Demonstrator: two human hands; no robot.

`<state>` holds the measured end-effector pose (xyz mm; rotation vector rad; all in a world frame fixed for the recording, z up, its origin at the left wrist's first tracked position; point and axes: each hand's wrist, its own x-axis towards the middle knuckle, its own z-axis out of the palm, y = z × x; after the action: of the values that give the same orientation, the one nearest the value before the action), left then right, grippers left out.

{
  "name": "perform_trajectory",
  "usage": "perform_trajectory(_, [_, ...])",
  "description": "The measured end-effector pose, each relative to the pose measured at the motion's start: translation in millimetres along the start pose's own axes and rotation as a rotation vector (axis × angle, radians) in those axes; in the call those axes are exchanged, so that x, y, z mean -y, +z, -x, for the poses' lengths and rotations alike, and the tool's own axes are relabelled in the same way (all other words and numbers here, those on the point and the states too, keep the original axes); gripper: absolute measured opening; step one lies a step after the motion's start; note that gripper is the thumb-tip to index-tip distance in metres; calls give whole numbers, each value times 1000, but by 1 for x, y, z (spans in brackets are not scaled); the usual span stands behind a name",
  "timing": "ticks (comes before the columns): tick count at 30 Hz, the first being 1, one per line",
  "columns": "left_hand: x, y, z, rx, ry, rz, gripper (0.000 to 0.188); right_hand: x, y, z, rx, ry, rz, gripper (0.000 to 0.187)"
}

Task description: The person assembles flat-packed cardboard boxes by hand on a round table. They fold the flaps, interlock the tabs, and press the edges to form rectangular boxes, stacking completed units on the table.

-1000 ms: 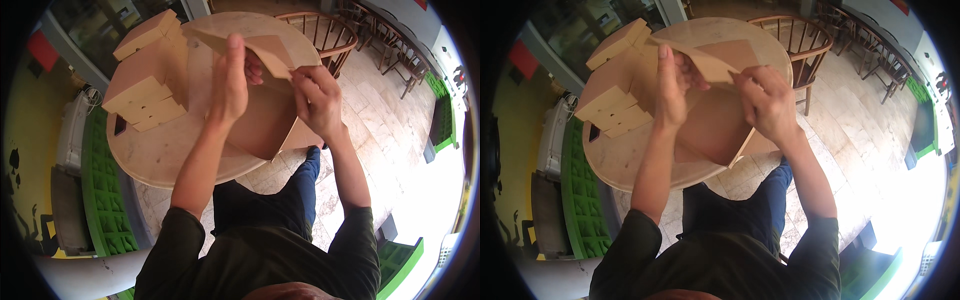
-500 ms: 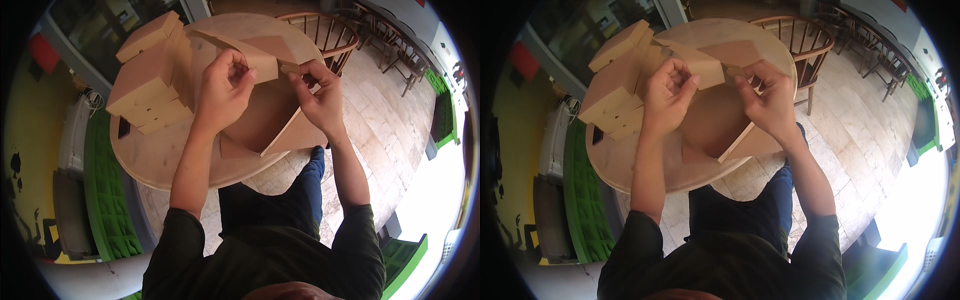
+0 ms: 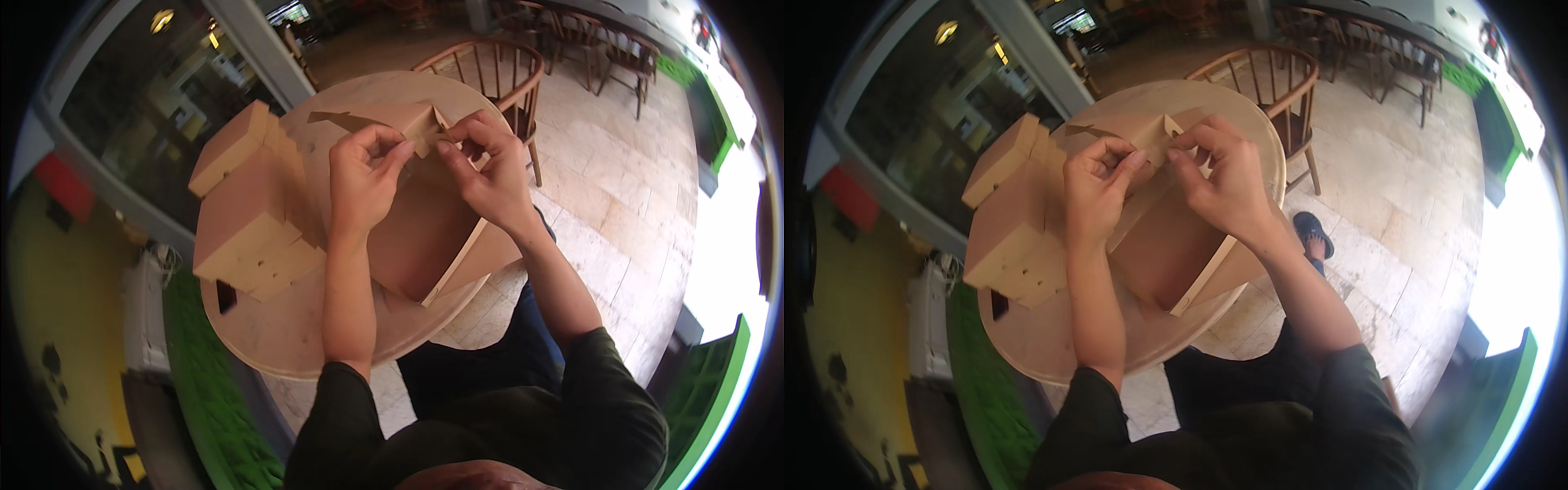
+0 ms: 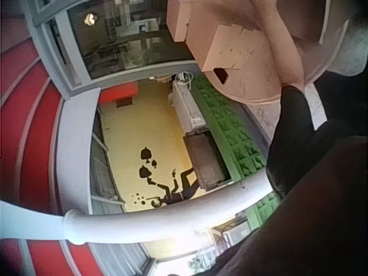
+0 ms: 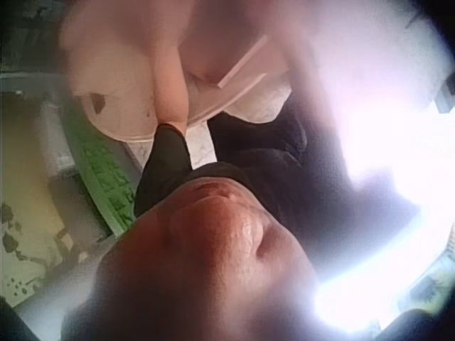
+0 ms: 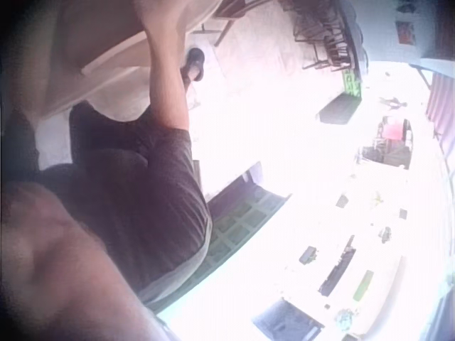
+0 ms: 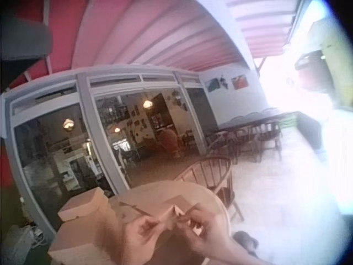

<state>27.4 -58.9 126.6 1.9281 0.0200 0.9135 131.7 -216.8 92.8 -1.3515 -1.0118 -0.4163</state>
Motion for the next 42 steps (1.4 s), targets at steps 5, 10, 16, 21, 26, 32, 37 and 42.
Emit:
perform_trajectory(5, [19,13,-5,23,-33,153,9,-12,12,12,-145,61,-65,13])
perform_trajectory(10, [30,12,2,98,-23,163,12,-23,23,21,-235,40,-93,11])
perform_trajectory(16, [34,7,-1,119,30,161,14,-21,16,17,-160,-20,-9,9])
perform_trajectory(21, [36,11,-1,108,111,220,12,-13,14,16,-143,-24,16,7])
perform_trajectory(26, [39,12,3,139,90,279,9,-7,19,20,-172,-7,26,9])
perform_trajectory(32, [44,26,0,89,32,641,5,-4,15,20,-210,9,40,9])
perform_trajectory(37, [44,20,4,182,49,549,16,-6,19,23,-204,7,-29,10])
perform_trajectory(42, [42,14,5,210,37,439,20,-3,21,25,-97,133,-22,15])
